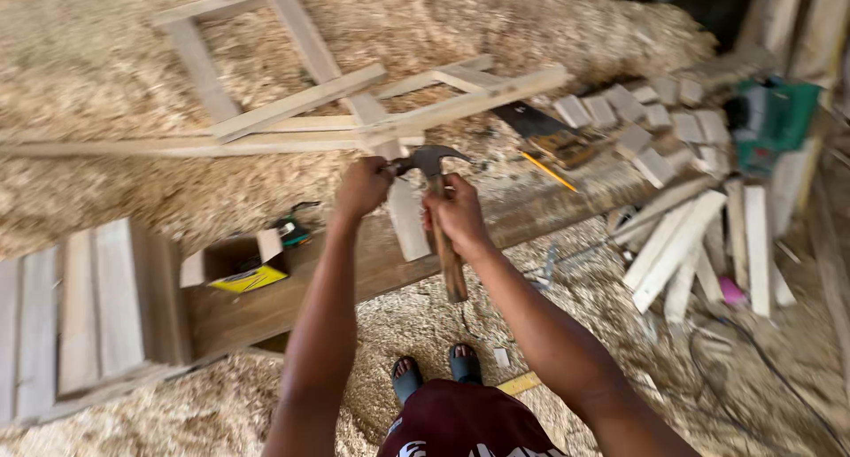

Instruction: The person assembles a wooden frame by hand, using a hammer to drive nails into pre-drilled holes. They position and secure multiple wooden pieces to form a rectangular frame, then flip and adjust the structure to continue nailing.

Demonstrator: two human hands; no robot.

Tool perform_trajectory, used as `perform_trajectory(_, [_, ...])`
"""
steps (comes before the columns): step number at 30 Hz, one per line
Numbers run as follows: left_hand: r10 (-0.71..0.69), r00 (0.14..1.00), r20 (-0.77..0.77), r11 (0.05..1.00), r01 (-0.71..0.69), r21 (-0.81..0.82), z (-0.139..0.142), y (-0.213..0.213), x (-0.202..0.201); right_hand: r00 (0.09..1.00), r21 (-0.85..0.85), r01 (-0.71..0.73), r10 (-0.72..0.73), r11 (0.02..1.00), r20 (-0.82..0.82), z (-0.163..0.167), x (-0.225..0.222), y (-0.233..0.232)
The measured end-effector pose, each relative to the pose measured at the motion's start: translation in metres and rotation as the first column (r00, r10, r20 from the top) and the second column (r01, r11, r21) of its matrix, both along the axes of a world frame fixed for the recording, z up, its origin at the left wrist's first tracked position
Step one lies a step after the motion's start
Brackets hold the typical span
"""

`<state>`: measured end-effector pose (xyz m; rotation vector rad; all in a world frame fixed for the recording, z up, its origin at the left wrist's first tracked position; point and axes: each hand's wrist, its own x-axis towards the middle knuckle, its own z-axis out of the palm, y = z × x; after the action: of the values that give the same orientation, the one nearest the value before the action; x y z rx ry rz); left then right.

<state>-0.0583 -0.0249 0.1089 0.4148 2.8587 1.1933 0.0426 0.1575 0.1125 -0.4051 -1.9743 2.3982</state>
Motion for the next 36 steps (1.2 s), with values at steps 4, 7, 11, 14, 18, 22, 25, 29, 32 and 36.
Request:
perform_trajectory(4, [-0.029, 0.991, 0.132, 0.998, 0.021, 0.062, -0.031, 0.107, -0.005, 0.991, 0.031, 0.124, -0.126, 0.992, 0.053, -0.021, 0.001, 0.073])
perform_trajectory(7, [0.027, 0.988, 0.153, 0.999, -0.031, 0.022, -0.053, 0.172, -0.010, 0.972, 0.053, 0.205, -0.210, 0.977, 0.104, -0.041, -0.009, 0.113])
perform_trajectory(11, [0.121, 0.951, 0.286, 0.992, -0.129, 0.012, -0.072, 0.226, -0.015, 0.943, 0.208, 0.253, -0.289, 0.945, 0.165, -0.060, -0.032, 0.148])
perform_trajectory(14, [0.113, 0.928, 0.355, 0.993, -0.115, -0.014, -0.081, 0.246, -0.017, 0.928, 0.245, 0.256, -0.308, 0.935, 0.209, -0.066, -0.044, 0.167])
perform_trajectory(18, [0.075, 0.900, 0.430, 0.991, -0.020, -0.130, -0.093, 0.260, -0.017, 0.953, 0.302, 0.191, -0.250, 0.934, 0.170, -0.078, -0.049, 0.183])
perform_trajectory(22, [0.193, 0.829, 0.525, 0.965, -0.064, -0.254, -0.101, 0.266, -0.017, 0.953, 0.326, 0.173, -0.242, 0.929, 0.182, -0.095, -0.054, 0.190])
perform_trajectory(25, [0.219, 0.827, 0.517, 0.959, -0.085, -0.271, -0.101, 0.269, -0.015, 0.952, 0.541, 0.130, -0.257, 0.831, 0.166, -0.103, -0.060, 0.196])
perform_trajectory(29, [0.219, 0.831, 0.511, 0.969, -0.123, -0.216, -0.093, 0.269, -0.010, 0.957, 0.708, 0.094, -0.259, 0.699, 0.128, -0.108, -0.067, 0.203])
perform_trajectory(32, [0.267, 0.805, 0.530, 0.960, -0.175, -0.218, -0.088, 0.270, -0.009, 0.973, 0.781, 0.105, -0.227, 0.616, 0.048, -0.109, -0.068, 0.207])
perform_trajectory(36, [0.288, 0.818, 0.498, 0.954, -0.198, -0.226, -0.091, 0.273, -0.011, 0.990, 0.787, 0.142, -0.101, 0.601, -0.102, -0.111, -0.064, 0.211])
